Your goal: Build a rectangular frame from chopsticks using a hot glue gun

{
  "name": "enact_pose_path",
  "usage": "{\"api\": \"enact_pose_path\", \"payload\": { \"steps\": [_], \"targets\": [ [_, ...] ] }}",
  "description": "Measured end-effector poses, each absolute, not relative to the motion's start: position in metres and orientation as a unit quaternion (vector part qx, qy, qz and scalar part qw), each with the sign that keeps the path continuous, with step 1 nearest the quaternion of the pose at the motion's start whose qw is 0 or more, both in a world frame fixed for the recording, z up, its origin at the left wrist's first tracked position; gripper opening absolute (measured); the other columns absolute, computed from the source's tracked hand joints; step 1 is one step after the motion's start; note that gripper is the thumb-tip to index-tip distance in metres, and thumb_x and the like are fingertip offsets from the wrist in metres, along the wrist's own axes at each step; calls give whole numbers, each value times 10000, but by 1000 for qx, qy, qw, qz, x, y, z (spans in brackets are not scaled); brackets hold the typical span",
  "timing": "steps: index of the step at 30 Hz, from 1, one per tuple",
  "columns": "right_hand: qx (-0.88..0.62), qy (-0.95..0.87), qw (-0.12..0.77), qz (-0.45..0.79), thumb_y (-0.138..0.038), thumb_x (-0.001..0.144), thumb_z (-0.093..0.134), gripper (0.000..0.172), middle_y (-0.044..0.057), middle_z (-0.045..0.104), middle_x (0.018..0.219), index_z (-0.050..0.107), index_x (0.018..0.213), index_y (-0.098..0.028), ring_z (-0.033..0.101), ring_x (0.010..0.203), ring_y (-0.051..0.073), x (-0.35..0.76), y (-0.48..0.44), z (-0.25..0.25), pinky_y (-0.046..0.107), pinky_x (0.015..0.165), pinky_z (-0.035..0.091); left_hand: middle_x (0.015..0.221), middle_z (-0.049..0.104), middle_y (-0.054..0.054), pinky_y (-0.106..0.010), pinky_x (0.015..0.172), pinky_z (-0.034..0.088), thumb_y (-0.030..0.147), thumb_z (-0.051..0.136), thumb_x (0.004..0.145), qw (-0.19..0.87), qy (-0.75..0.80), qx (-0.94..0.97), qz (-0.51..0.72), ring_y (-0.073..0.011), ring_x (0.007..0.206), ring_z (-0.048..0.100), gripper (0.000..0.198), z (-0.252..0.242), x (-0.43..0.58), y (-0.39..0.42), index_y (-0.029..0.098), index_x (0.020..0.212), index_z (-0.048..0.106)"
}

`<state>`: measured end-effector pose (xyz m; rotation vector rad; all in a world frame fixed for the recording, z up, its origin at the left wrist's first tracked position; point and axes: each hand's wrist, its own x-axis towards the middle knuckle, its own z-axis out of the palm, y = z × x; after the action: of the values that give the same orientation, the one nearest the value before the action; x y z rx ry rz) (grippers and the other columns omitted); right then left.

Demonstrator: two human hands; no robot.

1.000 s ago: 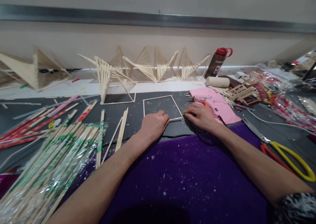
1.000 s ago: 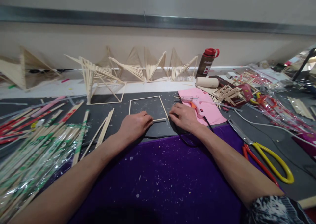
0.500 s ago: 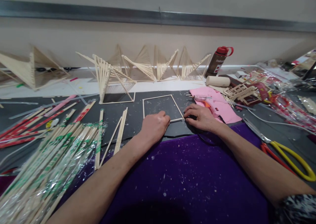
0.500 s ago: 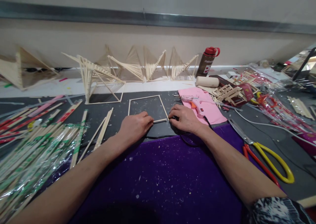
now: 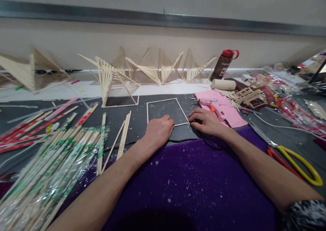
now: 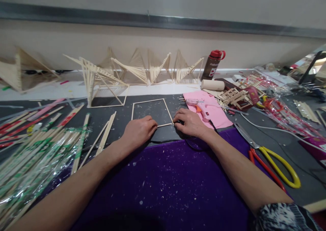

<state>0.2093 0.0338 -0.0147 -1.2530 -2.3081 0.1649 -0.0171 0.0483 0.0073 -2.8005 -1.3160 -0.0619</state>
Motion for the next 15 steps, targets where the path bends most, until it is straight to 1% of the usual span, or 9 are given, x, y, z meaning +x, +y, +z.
{"api": "enact_pose_path", "payload": {
  "steps": [5, 10, 15],
  "targets": [
    [-457, -852, 250, 56, -197, 784, 534, 131, 49, 615, 925, 651, 842, -211, 561, 883, 172, 209, 34, -15, 335, 791, 452, 862, 607, -78, -252, 509, 347, 309, 349, 892, 39, -421, -906, -26, -164, 656, 572, 322, 5, -17, 48, 174, 847, 638],
    [-463, -848, 253, 51, -223, 788, 546, 107, 47, 619, 922, 644, 830, -218, 561, 875, 177, 209, 34, -19, 333, 775, 450, 802, 588, -85, -265, 493, 338, 260, 353, 889, 45, -393, -917, -39, -166, 634, 562, 295, 2, -19, 48, 156, 804, 616],
    [-471, -844, 252, 43, -215, 797, 539, 107, 47, 618, 916, 642, 826, -218, 562, 862, 171, 207, 33, -22, 315, 760, 445, 831, 579, -90, -272, 522, 363, 166, 362, 867, 60, -383, -922, -15, -169, 659, 558, 241, 4, -19, 46, 149, 834, 600]
  ]
}}
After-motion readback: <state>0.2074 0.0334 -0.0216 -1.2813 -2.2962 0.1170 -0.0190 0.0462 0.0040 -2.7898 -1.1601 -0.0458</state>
